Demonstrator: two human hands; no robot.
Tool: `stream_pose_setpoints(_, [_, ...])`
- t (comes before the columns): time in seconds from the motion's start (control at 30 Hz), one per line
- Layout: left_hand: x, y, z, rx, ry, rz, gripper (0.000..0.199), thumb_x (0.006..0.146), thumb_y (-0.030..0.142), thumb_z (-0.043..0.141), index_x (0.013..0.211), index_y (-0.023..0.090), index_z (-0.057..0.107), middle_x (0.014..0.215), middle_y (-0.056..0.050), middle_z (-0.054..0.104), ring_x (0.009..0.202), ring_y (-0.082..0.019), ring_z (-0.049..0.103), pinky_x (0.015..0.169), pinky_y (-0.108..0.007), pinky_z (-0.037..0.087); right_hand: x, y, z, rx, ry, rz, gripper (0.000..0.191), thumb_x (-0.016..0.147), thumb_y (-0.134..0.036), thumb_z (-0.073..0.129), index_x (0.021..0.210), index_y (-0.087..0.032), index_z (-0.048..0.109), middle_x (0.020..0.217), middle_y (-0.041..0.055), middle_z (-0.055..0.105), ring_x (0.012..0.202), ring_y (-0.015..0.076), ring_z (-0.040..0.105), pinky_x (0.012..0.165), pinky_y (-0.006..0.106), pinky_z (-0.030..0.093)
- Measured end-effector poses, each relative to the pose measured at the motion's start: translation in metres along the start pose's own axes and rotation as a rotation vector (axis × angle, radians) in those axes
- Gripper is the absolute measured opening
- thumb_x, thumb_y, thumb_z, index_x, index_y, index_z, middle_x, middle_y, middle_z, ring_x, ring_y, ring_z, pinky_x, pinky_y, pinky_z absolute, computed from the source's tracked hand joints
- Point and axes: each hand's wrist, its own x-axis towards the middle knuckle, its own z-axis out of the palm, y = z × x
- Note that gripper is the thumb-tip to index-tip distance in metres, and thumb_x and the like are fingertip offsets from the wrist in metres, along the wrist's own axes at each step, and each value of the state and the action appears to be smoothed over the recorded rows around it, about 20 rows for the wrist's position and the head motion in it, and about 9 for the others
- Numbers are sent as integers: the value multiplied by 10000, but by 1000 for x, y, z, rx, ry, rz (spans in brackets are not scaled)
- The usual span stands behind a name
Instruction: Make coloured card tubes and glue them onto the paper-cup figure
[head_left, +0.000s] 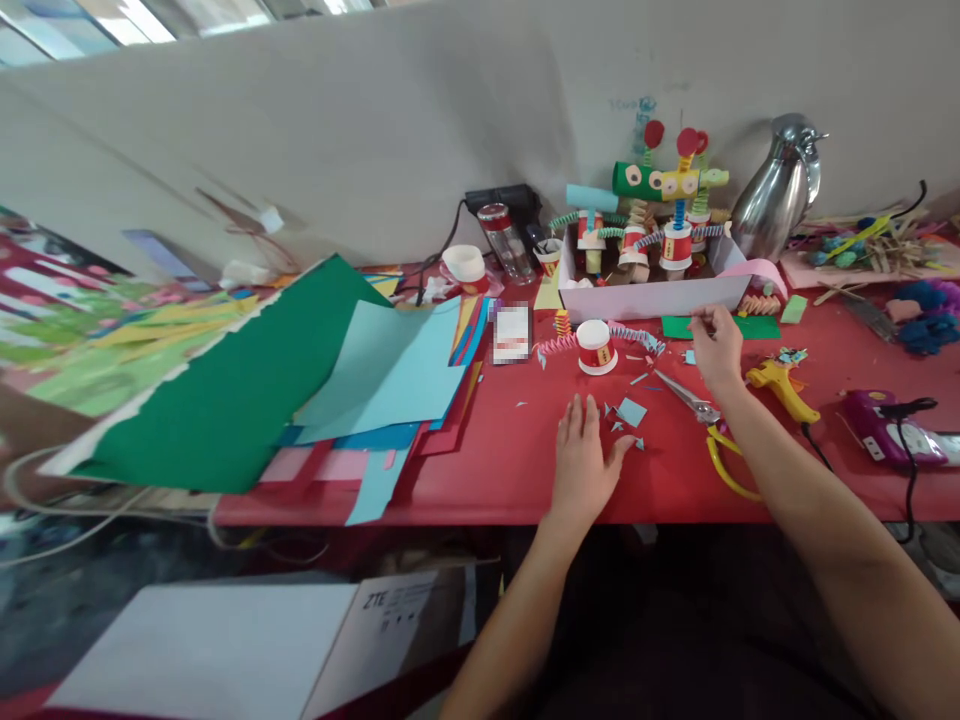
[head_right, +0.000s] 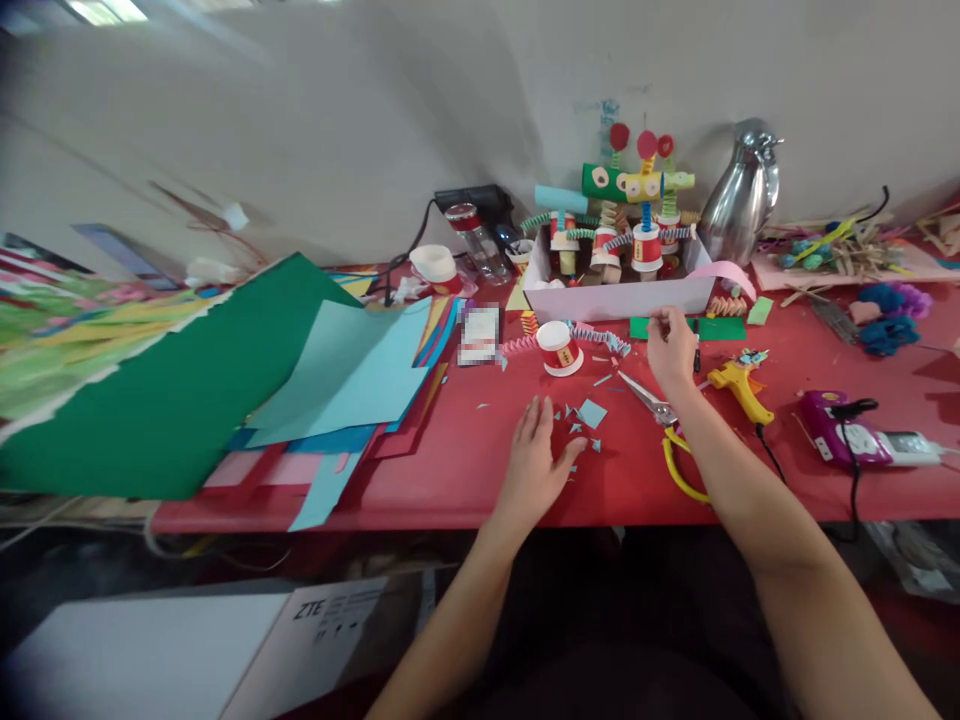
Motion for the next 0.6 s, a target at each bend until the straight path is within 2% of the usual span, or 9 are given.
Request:
stream_pose_setpoints(0.1, [5,7,13,6,-64,23,827,856,575,586,1494,106,349,1541,-260,390,1463,-396,324,1189,-615,251,0,0,0,-4,3,-10,65,818,-250,493,836,-228,551,765,21,645,715,176,572,686,300,446])
stream_pose_setpoints(0.23, [12,17,12,-102,-111,92,806,887,554,548,1535,160,271,1570,-222,363,1473,-343,326,1185,-567,298,2,4,-2,-68,-23,-19,122,832,-246,478,872,-211,588,820,50,681,745,190,606,713,313,465])
stream_pose_setpoints(0.3, [11,18,10,-102,-79,66,769,906,533,526,1538,180,267,1577,-210,356,1480,-344,310,1190,-591,269,2,7,-1,-218,-136,-41,166,824,-210,483,904,-200,629,872,68,711,784,203,630,747,328,472])
stream_pose_setpoints(0.4, [9,18,9,-68,-74,29,776,882,524,569,1516,152,319,1541,-233,405,1472,-391,304,1188,-657,198,-1,12,4,-522,-384,-136,221,802,-183,544,976,-197,680,974,83,742,903,233,654,858,371,460])
stream_pose_setpoints(0.5, [8,20,10,-216,-144,138,721,907,474,553,1525,197,306,1534,-184,441,1444,-317,390,1171,-549,336,-7,13,11,-661,-466,-189,242,792,-233,617,1015,-184,696,1027,117,744,1013,284,640,960,431,405])
stream_pose_setpoints(0.57, [8,23,11,-296,-117,174,653,936,429,518,1523,235,308,1542,-149,441,1434,-268,415,1152,-490,388,-9,12,13,-697,-466,-192,224,805,-242,613,996,-168,702,1022,146,739,1018,301,633,971,442,385])
stream_pose_setpoints(0.6, [8,24,12,-297,-87,161,638,938,420,517,1516,233,322,1542,-151,441,1439,-271,407,1160,-501,375,-10,11,13,-717,-468,-194,204,814,-225,595,975,-164,705,1013,153,737,1007,300,633,967,435,382])
